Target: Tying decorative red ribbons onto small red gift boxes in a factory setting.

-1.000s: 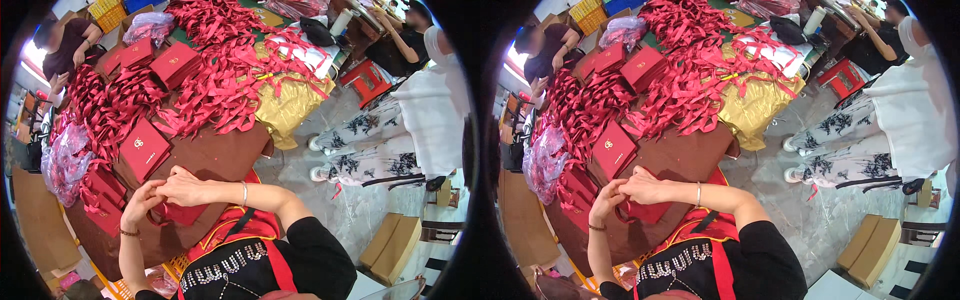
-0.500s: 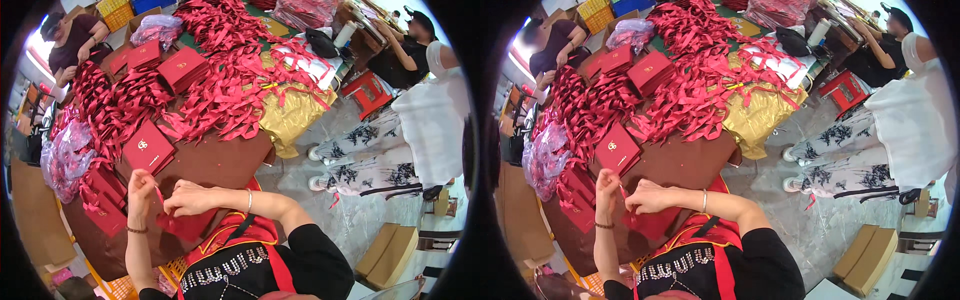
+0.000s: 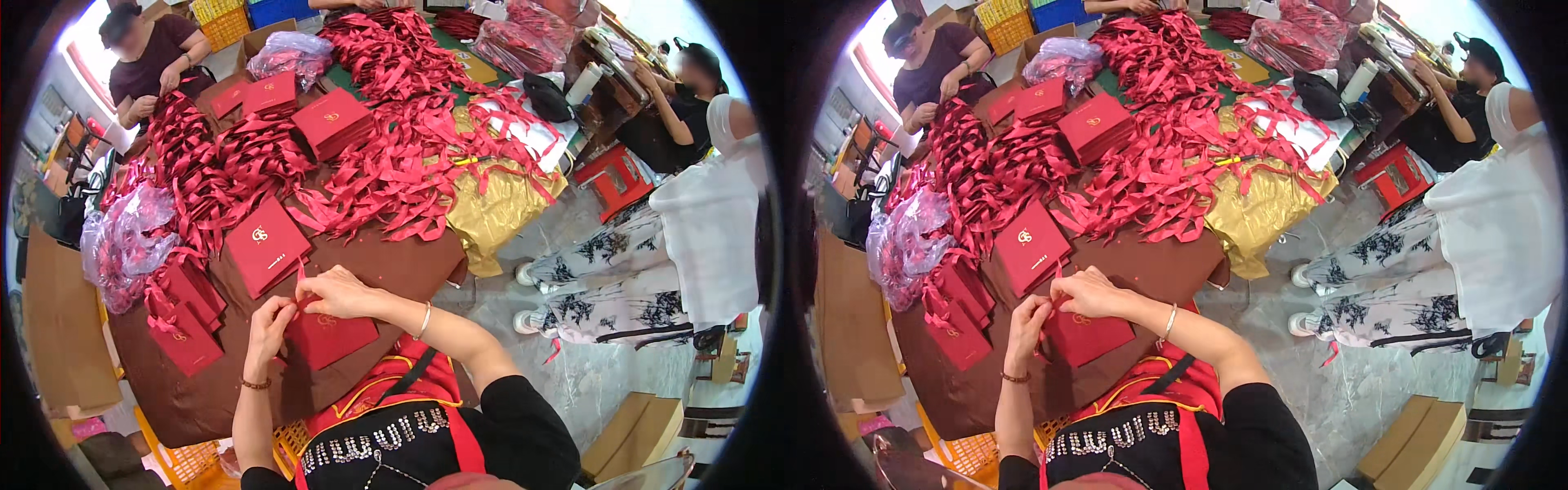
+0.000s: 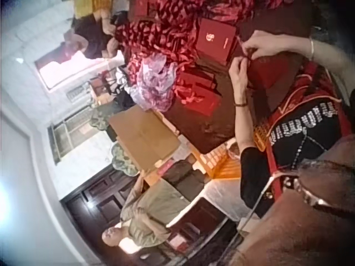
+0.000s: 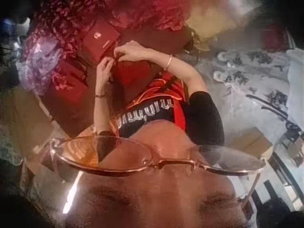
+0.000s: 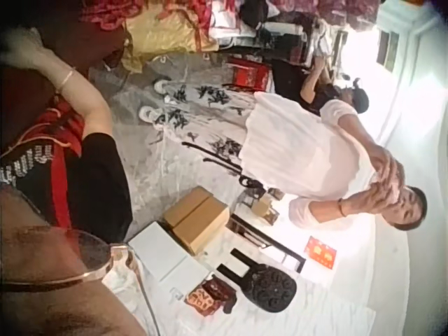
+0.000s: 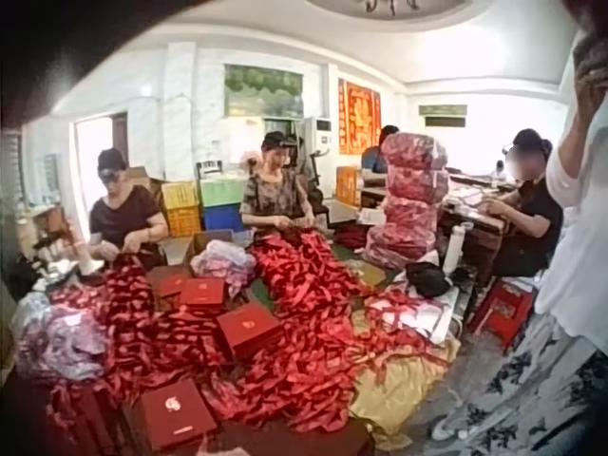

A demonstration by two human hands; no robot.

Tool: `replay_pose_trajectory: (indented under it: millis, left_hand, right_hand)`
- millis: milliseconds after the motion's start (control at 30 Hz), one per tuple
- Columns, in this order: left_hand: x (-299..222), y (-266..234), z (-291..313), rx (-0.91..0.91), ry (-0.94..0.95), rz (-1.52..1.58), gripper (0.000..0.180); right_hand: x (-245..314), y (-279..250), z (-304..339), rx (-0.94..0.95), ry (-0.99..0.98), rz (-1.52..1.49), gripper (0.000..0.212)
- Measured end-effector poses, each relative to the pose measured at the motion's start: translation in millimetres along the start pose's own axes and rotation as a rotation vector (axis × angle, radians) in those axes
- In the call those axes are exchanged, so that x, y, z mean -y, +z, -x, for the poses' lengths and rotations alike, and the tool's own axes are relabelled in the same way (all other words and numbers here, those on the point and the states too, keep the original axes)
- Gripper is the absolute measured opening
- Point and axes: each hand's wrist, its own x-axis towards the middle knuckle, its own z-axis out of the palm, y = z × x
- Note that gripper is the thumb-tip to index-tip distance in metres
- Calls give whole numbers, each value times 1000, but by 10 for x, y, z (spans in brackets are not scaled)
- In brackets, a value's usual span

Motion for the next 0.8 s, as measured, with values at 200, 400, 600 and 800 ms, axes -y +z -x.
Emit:
replay_pose_trajectory:
  millis: [200,400,600,800]
  left_hand:
    - [110,-95,37,-105,72,24,12]
    - [302,-101,-28,-175,122,52,13]
    - [-221,-191,163,111,-8,67,28]
    - [-322,-63,287,157,105,182,35]
  right_hand:
    - [-142,-210,197,-101,-101,237,29]
    - [-222,-291,278,128,125,-111,27]
    - [-691,-725,328,-33,312,-547,26]
    - [-691,-1513,567,-254,392,-529,23]
